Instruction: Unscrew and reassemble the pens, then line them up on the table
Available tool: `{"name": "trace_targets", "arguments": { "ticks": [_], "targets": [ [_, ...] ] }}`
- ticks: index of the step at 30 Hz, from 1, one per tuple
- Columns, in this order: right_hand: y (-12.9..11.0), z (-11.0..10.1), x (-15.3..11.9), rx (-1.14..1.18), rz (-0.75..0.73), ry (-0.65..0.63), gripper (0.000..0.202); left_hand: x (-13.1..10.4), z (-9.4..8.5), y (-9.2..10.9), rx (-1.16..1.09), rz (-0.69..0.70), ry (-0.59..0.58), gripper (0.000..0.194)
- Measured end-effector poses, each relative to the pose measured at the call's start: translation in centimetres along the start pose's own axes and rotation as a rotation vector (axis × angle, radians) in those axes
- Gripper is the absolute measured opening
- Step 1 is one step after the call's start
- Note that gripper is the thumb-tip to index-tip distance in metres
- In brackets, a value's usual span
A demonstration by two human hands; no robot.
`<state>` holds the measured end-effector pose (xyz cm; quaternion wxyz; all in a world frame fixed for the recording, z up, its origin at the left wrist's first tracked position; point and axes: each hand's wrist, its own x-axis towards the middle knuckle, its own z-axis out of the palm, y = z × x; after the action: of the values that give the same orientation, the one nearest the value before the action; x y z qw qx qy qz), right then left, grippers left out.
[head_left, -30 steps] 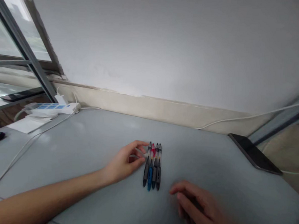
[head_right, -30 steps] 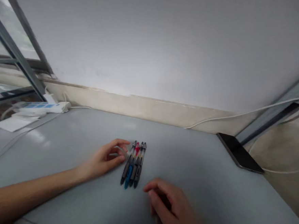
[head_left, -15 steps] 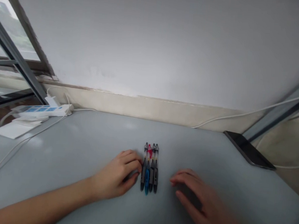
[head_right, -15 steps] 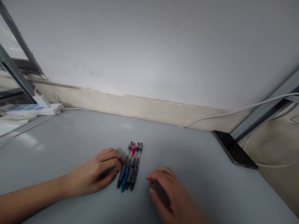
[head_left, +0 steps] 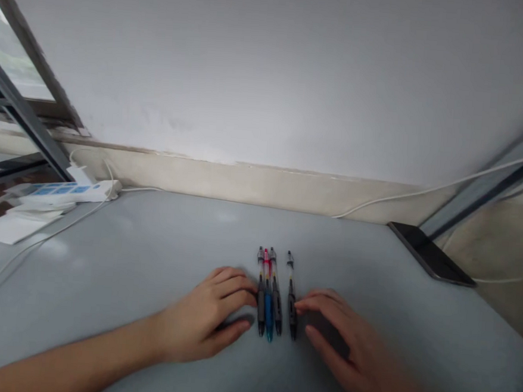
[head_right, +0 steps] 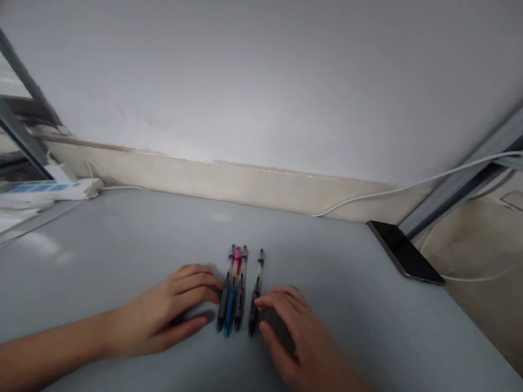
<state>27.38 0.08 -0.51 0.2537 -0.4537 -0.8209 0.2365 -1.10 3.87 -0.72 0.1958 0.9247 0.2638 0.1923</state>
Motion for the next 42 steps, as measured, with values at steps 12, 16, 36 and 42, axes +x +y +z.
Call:
{"name": "trace_targets", "arguments": {
  "ticks": [12, 16, 36, 42],
  "targets": [
    [0.1, 0.2, 0.0, -0.002, 0.009, 0.017, 0.023, -0.4, 0.0, 0.3, 0.068, 0.010, -0.113, 0.038],
    [0.0, 0.1, 0.3, -0.003, -0.008, 0.028, 0.023, -0.5, -0.1, 0.4, 0.080, 0.026, -0.115, 0.040],
    [-0.7, 0.4, -0.1, -0.097, -0.041, 0.000, 0.035, -1.2, 0.1, 2.6, 0.134, 0.109, -0.239, 0.075],
    [-0.5, 0.7, -0.5, -0.100, -0.049, -0.015, 0.035, -1.0, 0.2, 2.5, 0.086, 0.116, -0.227, 0.074]
  ]
}}
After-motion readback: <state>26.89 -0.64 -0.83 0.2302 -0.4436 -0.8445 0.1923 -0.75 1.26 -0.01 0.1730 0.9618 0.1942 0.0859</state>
